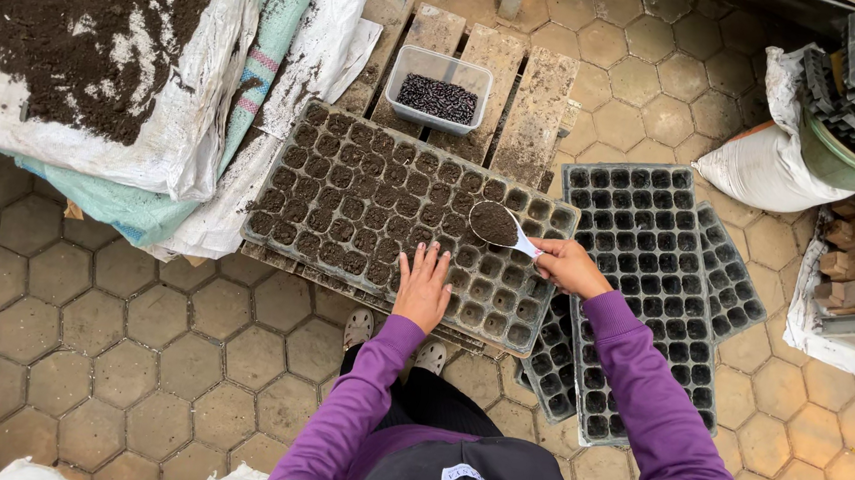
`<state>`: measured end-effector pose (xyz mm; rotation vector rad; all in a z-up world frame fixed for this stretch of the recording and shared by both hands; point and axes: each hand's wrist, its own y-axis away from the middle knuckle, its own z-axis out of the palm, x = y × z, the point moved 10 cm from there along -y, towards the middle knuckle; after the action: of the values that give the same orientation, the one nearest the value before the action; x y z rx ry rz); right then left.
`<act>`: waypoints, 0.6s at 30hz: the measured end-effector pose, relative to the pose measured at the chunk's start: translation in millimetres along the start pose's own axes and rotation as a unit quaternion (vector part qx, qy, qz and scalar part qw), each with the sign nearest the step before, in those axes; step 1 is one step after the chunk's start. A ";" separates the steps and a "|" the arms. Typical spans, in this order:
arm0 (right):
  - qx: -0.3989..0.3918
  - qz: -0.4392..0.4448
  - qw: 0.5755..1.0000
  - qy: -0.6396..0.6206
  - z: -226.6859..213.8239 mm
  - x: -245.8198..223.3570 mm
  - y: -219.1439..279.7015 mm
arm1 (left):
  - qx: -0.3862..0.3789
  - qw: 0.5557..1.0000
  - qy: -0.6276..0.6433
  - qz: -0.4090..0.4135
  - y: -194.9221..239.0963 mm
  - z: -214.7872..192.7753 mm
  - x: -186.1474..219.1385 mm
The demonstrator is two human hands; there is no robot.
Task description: The person scoops soil from a large sack and fills the cells of a seedling tray using a white plastic scoop. They repeatedly transfer soil into each compartment, leveling the surface with their hand as they progress across the tray.
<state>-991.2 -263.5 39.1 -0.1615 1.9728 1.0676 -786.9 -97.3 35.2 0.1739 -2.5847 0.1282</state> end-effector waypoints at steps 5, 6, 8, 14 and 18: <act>-0.004 -0.064 0.997 0.051 4.9 -0.9 -7.6 | -0.017 1.000 -0.008 0.008 0.1 -0.8 10.9; -0.009 -0.084 0.994 0.064 8.9 -2.7 -8.1 | -0.017 1.000 -0.013 0.005 -0.4 -0.5 10.1; -0.016 -0.077 0.995 0.063 11.6 -1.9 -7.6 | -0.015 1.000 -0.022 -0.001 -0.9 0.4 8.3; 0.005 0.003 1.000 0.010 2.4 0.9 0.2 | -0.005 0.998 -0.068 -0.008 -22.4 0.5 7.8; 0.018 0.008 1.000 -0.003 -3.8 5.0 4.3 | -0.040 0.996 -0.080 -0.026 -45.3 6.2 14.7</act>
<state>-998.6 -262.3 39.1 -0.1230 1.9907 1.0404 -795.8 -144.2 40.2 0.2313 -2.7357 -0.0086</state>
